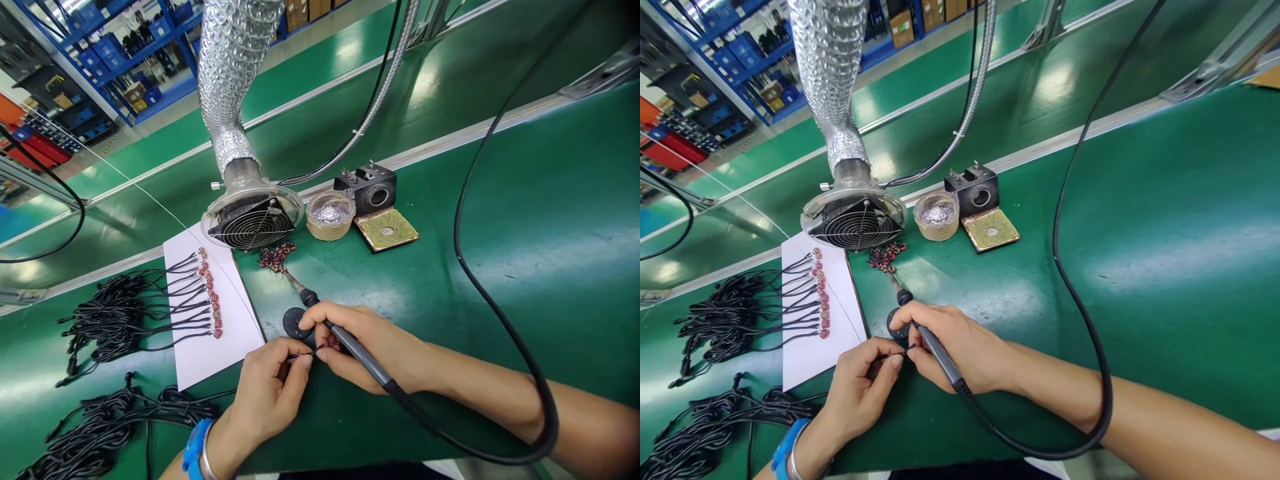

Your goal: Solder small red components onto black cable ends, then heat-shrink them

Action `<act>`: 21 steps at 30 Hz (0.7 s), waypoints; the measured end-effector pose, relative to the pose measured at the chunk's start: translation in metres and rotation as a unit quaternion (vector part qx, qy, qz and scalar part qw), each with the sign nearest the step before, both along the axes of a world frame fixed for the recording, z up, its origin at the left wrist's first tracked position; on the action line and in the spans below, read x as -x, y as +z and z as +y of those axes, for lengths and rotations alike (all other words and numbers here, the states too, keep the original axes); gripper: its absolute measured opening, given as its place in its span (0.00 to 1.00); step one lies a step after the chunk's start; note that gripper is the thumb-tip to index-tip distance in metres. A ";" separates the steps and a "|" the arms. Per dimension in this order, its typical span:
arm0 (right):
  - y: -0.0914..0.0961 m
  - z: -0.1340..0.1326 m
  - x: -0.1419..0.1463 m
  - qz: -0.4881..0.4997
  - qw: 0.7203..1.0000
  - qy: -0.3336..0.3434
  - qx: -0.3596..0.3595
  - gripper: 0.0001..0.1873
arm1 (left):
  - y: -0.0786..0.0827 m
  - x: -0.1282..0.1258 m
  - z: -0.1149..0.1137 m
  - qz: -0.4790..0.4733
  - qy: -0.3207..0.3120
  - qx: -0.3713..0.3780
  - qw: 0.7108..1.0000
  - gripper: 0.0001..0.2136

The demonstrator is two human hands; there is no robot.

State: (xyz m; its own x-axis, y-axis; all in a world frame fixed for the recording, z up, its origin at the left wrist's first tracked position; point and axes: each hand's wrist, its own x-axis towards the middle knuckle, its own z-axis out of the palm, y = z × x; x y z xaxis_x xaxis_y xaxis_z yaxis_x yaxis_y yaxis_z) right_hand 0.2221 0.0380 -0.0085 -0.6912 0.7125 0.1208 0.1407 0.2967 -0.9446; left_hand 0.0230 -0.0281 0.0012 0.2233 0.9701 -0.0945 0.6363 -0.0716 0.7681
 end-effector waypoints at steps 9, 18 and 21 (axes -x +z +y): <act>0.001 0.002 0.000 -0.003 1.000 0.009 0.016 0.17 | -0.001 0.001 0.000 -0.014 0.001 0.008 1.000 0.08; 0.000 -0.001 0.001 0.005 0.995 0.005 0.103 0.16 | -0.008 0.004 -0.004 -0.051 0.042 0.026 0.997 0.08; -0.005 -0.003 0.003 0.031 0.991 -0.002 0.130 0.16 | -0.009 0.003 -0.005 -0.068 0.049 0.021 0.996 0.07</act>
